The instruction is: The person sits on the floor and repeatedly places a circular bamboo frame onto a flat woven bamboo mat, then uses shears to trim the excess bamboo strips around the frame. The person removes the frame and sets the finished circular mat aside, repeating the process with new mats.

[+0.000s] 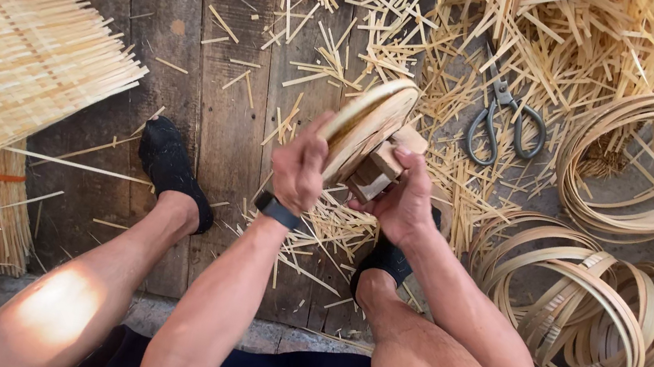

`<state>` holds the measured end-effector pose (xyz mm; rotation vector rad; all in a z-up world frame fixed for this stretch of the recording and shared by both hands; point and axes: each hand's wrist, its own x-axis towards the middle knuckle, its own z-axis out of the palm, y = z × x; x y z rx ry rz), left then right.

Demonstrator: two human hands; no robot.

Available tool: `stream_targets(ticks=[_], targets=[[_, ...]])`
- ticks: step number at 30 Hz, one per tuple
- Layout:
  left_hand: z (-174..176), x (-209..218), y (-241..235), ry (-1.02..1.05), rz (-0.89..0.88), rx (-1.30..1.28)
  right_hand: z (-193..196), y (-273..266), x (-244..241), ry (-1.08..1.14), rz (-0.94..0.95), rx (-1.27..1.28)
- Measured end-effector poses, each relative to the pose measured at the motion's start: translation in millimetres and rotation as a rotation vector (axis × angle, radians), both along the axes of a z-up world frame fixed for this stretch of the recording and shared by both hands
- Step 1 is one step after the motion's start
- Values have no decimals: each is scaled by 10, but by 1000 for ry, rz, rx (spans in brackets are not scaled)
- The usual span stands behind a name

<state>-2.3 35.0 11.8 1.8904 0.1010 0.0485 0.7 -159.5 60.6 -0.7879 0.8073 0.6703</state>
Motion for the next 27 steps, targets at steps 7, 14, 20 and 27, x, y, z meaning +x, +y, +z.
stream_targets(ticks=[7,14,20,27], targets=[[-586,416,969,463,239,108,-70,-689,-92,-224,16,-104],[-553,487,627,-260,259,766,-528,-1093,221,-114,308,-1184],[-876,59,-455,38,-185,876,-849,-1046,331,-172,615,-1563],[-923,-152,73,-176,-366,903,-892,-1115,256,-206,639,-1550]])
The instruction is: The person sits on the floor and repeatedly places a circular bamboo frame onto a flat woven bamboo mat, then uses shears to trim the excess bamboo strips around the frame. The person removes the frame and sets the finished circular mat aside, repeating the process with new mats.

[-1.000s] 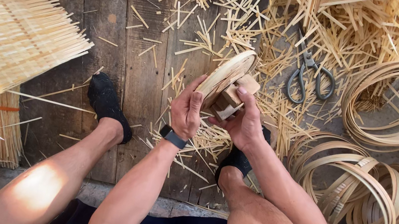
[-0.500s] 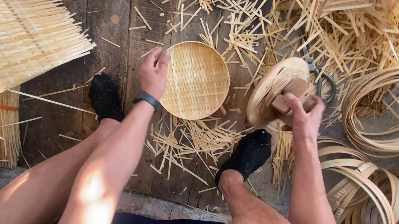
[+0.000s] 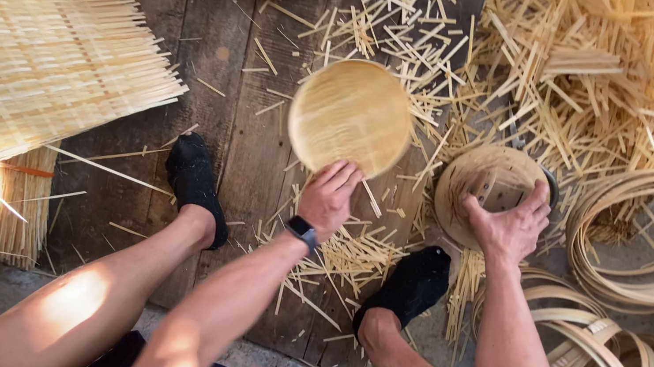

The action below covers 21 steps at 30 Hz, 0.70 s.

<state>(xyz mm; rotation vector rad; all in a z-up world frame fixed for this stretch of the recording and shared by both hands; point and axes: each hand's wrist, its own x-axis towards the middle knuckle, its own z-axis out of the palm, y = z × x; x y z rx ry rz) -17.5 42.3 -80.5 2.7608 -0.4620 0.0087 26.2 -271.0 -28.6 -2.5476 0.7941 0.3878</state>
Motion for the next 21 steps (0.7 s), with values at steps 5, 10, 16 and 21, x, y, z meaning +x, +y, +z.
stream_targets(ticks=[5,10,16,21], targets=[[634,865,828,-170,-427,2,-14,14,-56,-38,37,-15],[1239,2411,1535,-426,-147,78,4,19,-39,-23,19,13],[1304,2960,1922,-282,53,23,61,36,-18,0,33,6],[1114,2971,1977,-217,81,50,20,24,24,36,27,17]])
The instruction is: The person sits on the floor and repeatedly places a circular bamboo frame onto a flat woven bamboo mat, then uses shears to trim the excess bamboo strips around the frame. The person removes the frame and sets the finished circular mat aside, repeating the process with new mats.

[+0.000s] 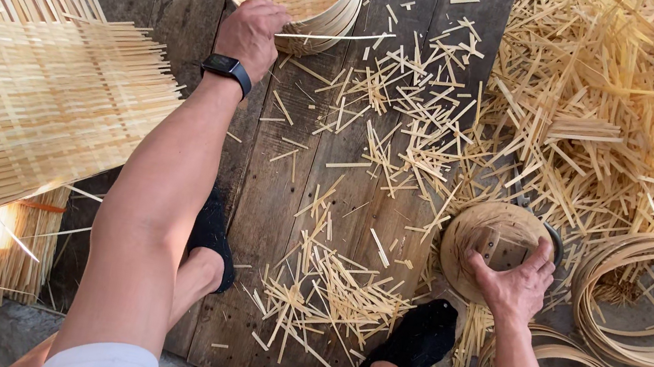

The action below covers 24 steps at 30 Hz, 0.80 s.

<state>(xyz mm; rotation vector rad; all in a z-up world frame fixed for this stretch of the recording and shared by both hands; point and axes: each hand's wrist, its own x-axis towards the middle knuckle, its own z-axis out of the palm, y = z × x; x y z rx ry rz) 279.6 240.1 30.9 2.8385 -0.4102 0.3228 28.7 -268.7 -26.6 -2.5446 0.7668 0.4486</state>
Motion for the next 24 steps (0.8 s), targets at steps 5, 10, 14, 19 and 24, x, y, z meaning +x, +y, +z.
stream_targets(ticks=[5,10,14,19,24], targets=[[-138,41,46,67,36,85,-5,-60,9,-9,4,11],[-94,-350,-552,-235,163,29,157,-121,-26,-220,-228,280],[-332,-1709,-1684,384,210,-627,322,-9,-154,-348,-339,1350],[-797,-2458,-2174,681,575,-1413,350,474,-84,-258,-480,1826],[-725,-2361,-1507,557,457,-923,112,839,-175,-128,-252,1227]])
